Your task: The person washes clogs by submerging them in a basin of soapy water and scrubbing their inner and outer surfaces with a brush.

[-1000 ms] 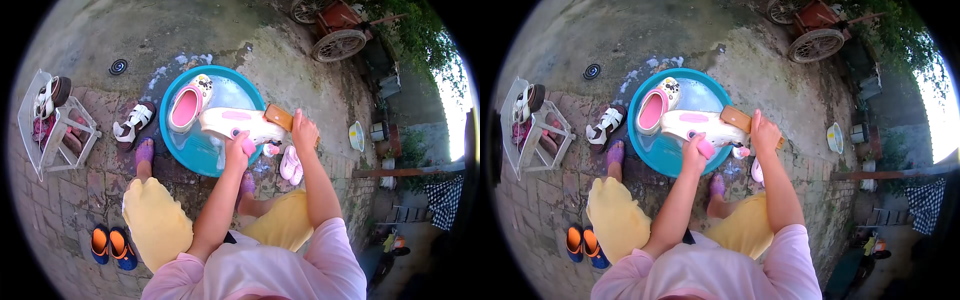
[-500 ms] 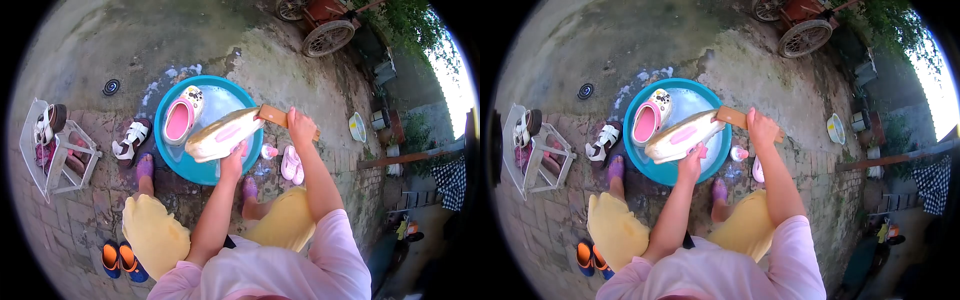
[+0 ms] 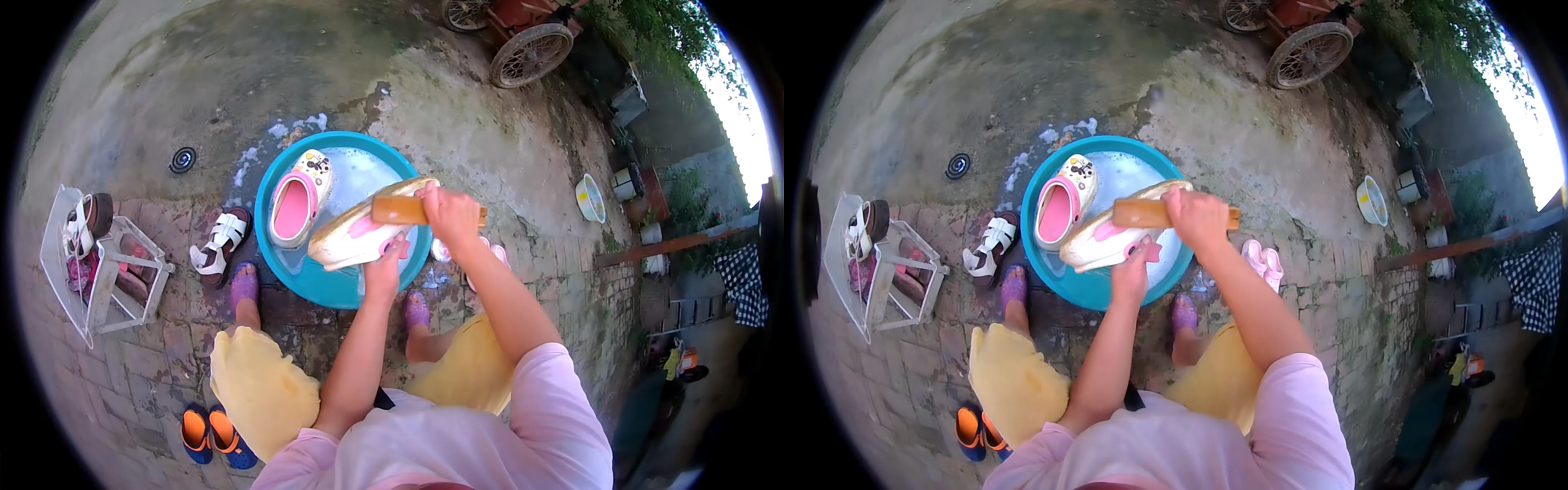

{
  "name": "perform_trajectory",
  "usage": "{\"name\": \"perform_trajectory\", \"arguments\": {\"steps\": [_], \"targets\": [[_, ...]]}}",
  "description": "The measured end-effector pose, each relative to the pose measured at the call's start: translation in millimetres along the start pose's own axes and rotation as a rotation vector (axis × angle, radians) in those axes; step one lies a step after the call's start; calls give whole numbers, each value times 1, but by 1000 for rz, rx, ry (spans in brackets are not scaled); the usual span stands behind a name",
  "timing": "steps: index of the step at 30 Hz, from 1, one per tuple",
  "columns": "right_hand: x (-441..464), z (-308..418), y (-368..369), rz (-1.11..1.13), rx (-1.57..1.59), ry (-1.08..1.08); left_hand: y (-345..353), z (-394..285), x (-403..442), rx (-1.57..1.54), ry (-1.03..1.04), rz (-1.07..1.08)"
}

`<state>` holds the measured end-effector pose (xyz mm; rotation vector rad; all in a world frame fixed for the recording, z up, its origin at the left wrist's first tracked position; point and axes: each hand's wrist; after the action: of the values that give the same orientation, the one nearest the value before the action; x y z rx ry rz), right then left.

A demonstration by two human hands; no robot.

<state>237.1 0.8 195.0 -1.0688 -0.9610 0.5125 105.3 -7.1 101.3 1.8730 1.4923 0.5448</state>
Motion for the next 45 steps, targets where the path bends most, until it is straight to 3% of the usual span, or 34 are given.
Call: {"name": "perform_trajectory", "arguments": {"steps": [2,3,6,9,10,12,15,16,17,20,22,23,26,27,30,32,34,39,41,42,43,45], "targets": [[17,-24,-7,-33,-115,217,2,4,-3,43,53,19],[13,-23,-6,-36,-114,214,3,9,-4,14,110,7],[-13,7,-1,-40,15,-78,-2,12,-2,4,-41,60],[-6,11,3,-3,-40,-54,6,8,-4,-98,-13,-8],[0,-3,2,-6,-35,-45,0,8,-5,-32,-86,32],[20,-41,-8,-114,-132,237,2,2,-4,-15,-63,43],[-4,-17,-3,-118,-74,58,-6,20,-2,-51,36,79],[-12,4,-7,6,-3,-147,-15,27,-2,-37,90,155],[-9,1,-6,3,-3,-133,-11,17,-2,-87,36,134],[7,-24,-3,-12,-53,45,2,-10,0,-309,-60,34],[18,-56,-13,-18,-126,380,8,-13,2,-447,-43,-17],[17,-48,-14,-24,-132,372,9,-13,2,-502,-68,1],[-9,4,-16,132,-57,-16,8,-9,2,-591,-111,5],[-5,-3,-12,131,-52,-6,5,-9,2,-619,-121,-10],[18,-43,-16,16,-80,357,-4,-1,6,-455,-18,58],[12,-42,-19,12,-132,332,-11,11,5,-76,159,196],[4,-25,-27,-16,-143,195,-16,11,6,-77,131,195],[17,-52,-10,-13,-174,229,-13,3,6,-38,181,163],[8,-50,-22,-29,-166,292,-13,13,3,396,395,278],[2,-36,-24,-23,-131,257,-15,14,5,386,453,282],[6,-36,-24,-25,-137,257,-15,17,5,380,452,282],[8,-34,-20,48,-124,245,-18,10,5,177,186,269]]}}
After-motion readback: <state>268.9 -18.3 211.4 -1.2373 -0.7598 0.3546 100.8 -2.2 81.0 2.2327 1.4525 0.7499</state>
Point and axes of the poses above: each hand's wrist, its own x-axis towards the middle knuckle, its own y-axis out of the palm, z = x × y, and after that the axes turned 15 degrees about y, right-handed
